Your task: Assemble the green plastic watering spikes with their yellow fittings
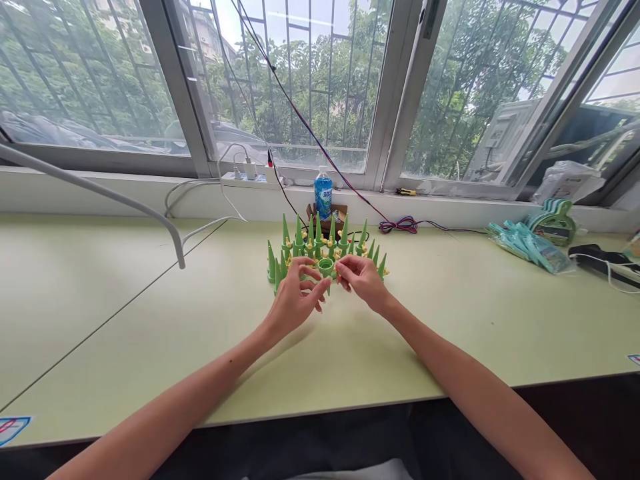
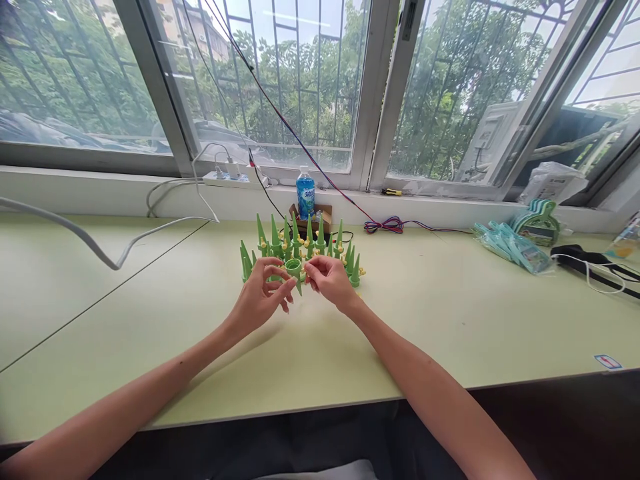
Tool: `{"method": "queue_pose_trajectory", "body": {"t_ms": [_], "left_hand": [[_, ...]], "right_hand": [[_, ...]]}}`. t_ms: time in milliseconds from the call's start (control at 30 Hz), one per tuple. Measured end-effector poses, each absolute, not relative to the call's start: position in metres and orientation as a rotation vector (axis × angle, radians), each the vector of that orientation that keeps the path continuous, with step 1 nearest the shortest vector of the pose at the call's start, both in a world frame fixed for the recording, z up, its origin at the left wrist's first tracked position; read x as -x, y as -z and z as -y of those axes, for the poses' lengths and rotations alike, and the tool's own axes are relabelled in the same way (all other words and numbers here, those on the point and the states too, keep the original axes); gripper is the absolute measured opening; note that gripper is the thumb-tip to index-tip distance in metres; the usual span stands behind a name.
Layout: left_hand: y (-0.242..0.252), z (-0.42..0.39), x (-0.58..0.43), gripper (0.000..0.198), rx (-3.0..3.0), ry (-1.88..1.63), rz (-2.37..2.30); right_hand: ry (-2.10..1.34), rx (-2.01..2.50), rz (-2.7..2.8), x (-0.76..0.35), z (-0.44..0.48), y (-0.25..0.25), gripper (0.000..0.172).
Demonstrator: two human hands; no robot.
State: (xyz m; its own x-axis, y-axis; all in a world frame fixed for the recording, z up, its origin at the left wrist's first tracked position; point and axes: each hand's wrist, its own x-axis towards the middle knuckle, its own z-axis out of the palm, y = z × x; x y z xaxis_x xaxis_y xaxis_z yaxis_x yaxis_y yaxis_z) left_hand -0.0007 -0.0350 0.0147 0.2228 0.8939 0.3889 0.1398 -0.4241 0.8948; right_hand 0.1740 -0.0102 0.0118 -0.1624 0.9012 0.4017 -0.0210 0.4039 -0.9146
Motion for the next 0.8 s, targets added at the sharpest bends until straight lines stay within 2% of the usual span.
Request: {"method": "queue_pose_trajectory", "body": {"t_ms": [100,233,333,567,800], "left_hand": [[-0.0177,0.0331,0.0015,0.041,-1.551,-1.181,-0.886],[-0.021,0.0324,0.0024,0.058,-1.336,-0.943,-0.805],[-0.0217,0.0332,0.0022,0.061,-1.256,-0.865,-0.819],[-0.0198,0.0326,0.0043,0.051,-1.299,-0.872,-0.795],[-0.0184,0.0361,0.0075,0.038,-1.6,-0.937,-0.838]], "right_hand": [[-0.964,0.832,1.501,-0.1738,0.0104,-0.0121,0.036],[-0.957,0.794,1.562,-0.1734,0.0131,-0.0138,0.033],[-0.966,0.788,1.612,-0.1735,0.0146,-0.0148,0.031],[-0.987,0.795,1.639,-0.1764,0.0135,-0.0145,0.032],[-0.999,0.839,1.658,-0.1788,0.0115,-0.0125,0.03]]}}
